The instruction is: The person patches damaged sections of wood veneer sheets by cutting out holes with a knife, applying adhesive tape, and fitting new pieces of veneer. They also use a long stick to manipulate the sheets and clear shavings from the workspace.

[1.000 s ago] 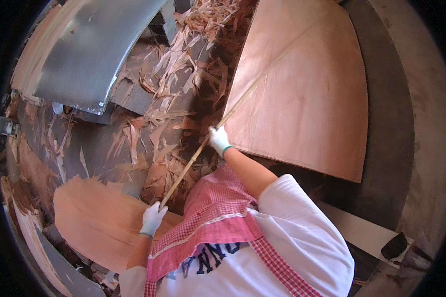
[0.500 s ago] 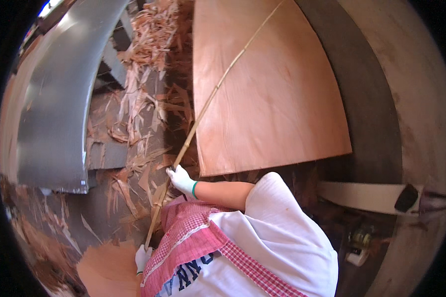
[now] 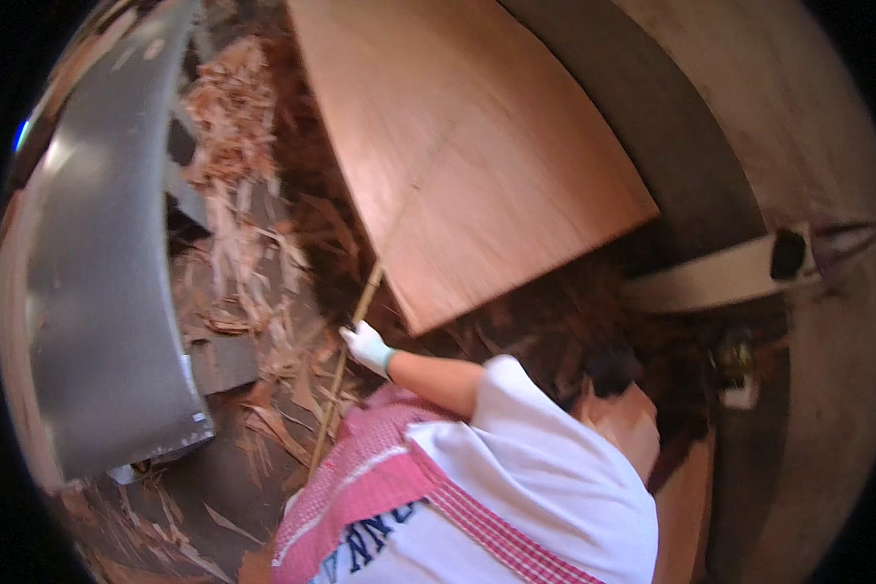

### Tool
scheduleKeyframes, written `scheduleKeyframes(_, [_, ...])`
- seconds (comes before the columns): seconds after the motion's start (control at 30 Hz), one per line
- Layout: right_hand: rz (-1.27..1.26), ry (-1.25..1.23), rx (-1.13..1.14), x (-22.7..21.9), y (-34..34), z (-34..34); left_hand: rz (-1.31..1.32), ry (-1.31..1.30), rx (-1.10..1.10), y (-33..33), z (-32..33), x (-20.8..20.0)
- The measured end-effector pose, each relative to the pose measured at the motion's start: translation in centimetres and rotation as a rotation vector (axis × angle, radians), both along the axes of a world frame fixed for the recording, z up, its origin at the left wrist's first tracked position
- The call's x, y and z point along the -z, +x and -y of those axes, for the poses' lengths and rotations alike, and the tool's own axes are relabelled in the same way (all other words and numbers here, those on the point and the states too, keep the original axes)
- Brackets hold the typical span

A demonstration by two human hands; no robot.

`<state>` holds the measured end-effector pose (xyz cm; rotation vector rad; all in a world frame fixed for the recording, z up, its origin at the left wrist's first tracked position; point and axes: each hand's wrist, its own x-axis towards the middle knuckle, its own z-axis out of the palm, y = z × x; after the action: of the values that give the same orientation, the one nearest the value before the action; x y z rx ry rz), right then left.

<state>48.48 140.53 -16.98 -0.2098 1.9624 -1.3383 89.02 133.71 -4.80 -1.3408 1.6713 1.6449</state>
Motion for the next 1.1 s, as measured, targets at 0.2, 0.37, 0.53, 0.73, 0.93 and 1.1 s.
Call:
scheduleKeyframes(0.2, [0.02, -0.063, -0.013, -8.7, -1.2, 6.5, -0.091, -0.219, 0.071, -1.1, 1.3, -3.5])
scheduleKeyframes(0.37, [0.162, -0.221, -0.113, -19.2, -2.4, 9.2, -0.381, -0.59, 0.05, -11.4, 5.5, -5.7])
scheduleKeyframes(0.53, [0.259, -0.126, 0.057, -16.1, -7.7, 7.0, -0.301, -0.652, 0.03, -21.9, 12.5, -7.2])
scheduleKeyframes(0.73, [0.306, -0.025, 0.431, -5.3, -16.1, -1.0, -0.339, -0.265, -0.21, -25.6, 20.5, -4.9])
scheduleKeyframes(0.93, [0.34, 0.041, 0.658, -1.3, -22.4, -4.6, -0.172, -0.501, -0.101, -21.7, 21.6, -1.6])
scheduleKeyframes(1.1, [0.157, -0.006, 0.645, -2.1, -28.7, -3.4, -0.324, -0.608, -0.102, -31.7, 25.2, -2.5])
